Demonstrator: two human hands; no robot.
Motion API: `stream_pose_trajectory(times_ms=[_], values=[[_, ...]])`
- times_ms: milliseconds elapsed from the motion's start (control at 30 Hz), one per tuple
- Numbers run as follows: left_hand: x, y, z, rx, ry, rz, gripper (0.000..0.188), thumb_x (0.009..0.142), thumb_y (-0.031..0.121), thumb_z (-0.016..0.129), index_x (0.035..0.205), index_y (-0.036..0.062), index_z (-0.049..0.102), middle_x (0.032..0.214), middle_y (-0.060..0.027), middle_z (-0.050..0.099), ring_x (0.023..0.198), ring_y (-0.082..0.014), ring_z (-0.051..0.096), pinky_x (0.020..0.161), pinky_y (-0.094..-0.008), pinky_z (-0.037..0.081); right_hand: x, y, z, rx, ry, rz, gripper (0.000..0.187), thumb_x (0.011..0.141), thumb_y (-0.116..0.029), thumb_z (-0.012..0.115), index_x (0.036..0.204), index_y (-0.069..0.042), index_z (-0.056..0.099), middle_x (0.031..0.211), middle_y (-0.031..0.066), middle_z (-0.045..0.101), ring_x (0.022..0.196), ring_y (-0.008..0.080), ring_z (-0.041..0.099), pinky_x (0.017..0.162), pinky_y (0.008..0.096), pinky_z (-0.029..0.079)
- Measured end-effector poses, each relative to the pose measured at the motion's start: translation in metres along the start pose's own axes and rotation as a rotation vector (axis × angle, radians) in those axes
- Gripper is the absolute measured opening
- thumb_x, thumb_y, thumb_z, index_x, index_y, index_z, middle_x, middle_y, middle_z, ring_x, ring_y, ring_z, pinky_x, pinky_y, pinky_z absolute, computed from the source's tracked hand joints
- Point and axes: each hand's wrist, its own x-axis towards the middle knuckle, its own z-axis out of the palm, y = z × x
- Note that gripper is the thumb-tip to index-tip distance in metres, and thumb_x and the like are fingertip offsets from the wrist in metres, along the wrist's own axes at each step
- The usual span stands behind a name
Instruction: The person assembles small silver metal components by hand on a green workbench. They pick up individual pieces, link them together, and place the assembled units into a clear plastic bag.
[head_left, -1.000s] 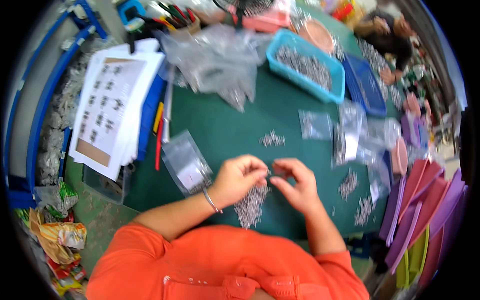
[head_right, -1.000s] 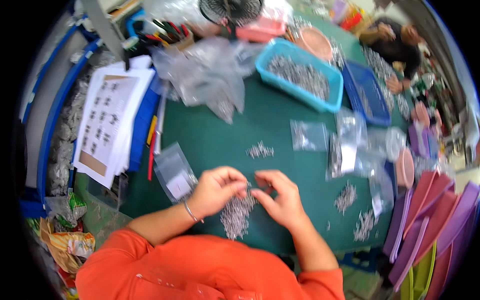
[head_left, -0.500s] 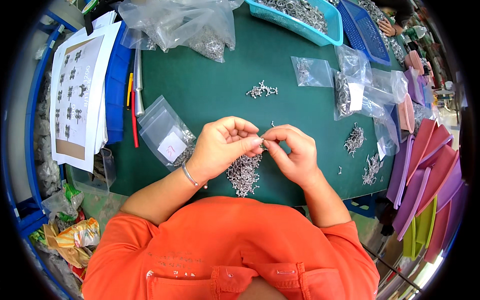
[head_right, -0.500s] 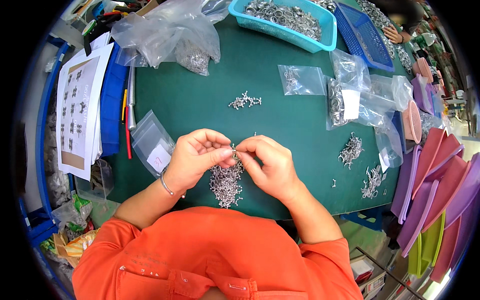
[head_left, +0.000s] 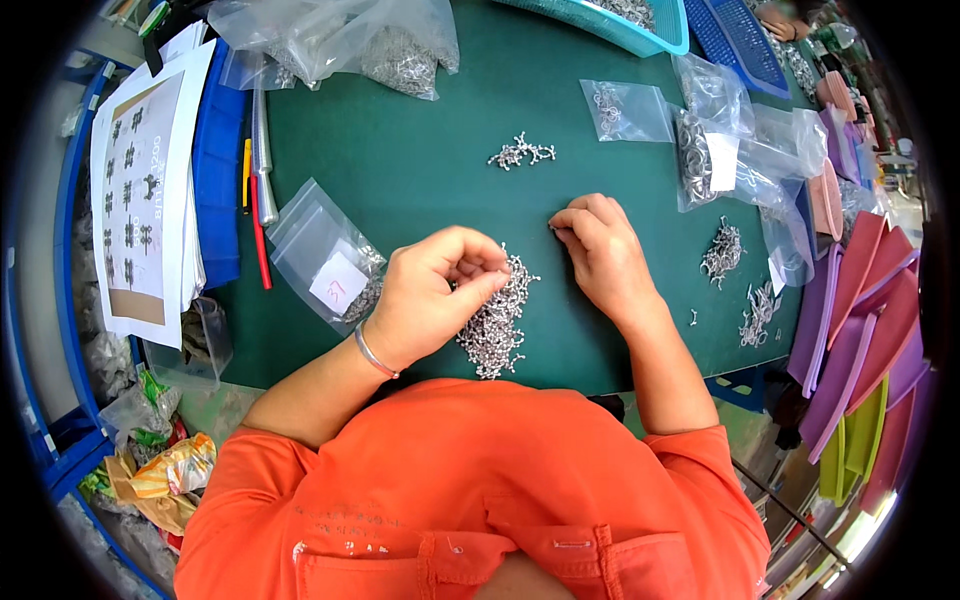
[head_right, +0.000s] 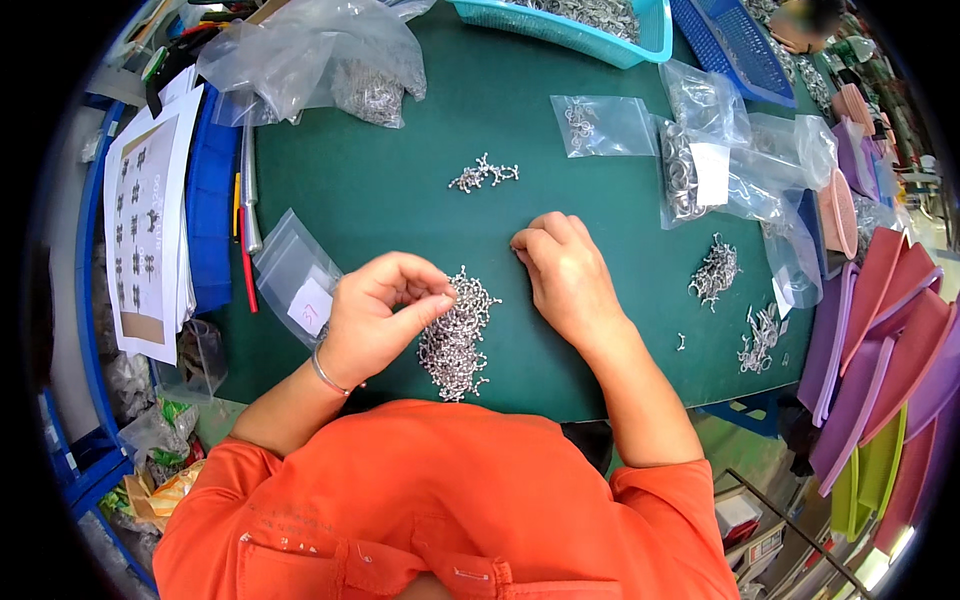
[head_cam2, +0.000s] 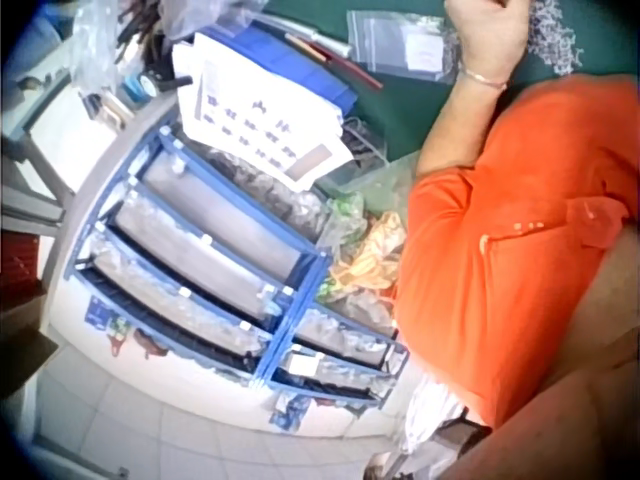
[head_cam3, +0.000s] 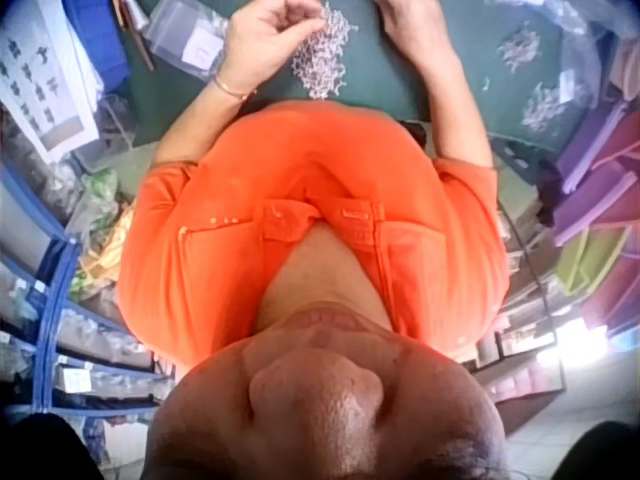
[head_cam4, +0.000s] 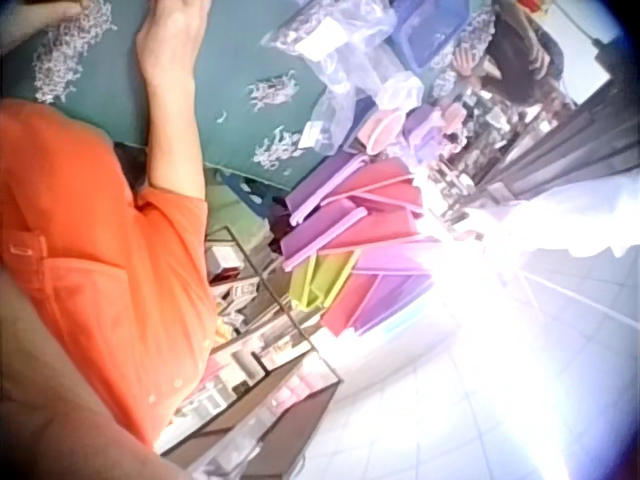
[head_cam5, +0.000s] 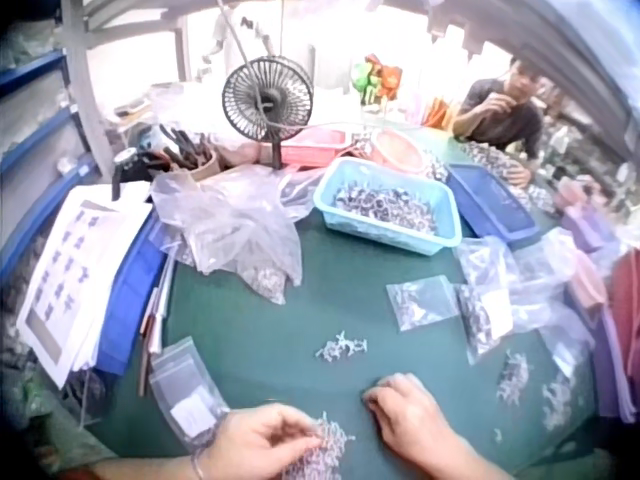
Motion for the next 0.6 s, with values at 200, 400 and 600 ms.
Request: stream_pose_trajectory(times_ms=[200,400,600], values=[[-0.002,0.002,-0.006,0.425,-0.059,0.188,0.011,0.082,0.004,0.075,0.088,0.0012,0.066,0.088,-0.0003,0.063,0.065,-0.0024,0.052,0.058,-0.0193,0.044,-0.003,-0.001,0.0,0.157,0.016,0.118,0.012,0.079,0.004,0.068,0.089,-0.002,0.064,0.087,0.0106,0.063,0.079,0.0303,0.061,0.07,0.0375,0.051],[0.005,0.0,0.004,-0.292,-0.041,-0.14,0.016,0.088,0.003,0.07,0.1,-0.0035,0.061,0.09,-0.0072,0.067,0.078,-0.0108,0.066,0.069,-0.0227,0.055,-0.005,-0.036,-0.004,0.426,-0.012,-0.036,0.011,0.082,0.004,0.067,0.09,-0.002,0.061,0.088,0.013,0.065,0.08,0.0282,0.065,0.069,0.0346,0.054],[0.001,-0.013,-0.002,-0.359,0.025,-0.04,0.015,0.088,-0.006,0.065,0.101,-0.003,0.059,0.097,-0.0097,0.065,0.087,-0.0146,0.067,0.078,-0.0275,0.056,0.037,-0.018,-0.004,0.236,0.03,-0.181,0.017,0.081,0.005,0.064,0.096,-0.002,0.062,0.099,0.0139,0.065,0.094,0.0331,0.063,0.079,0.0391,0.053]])
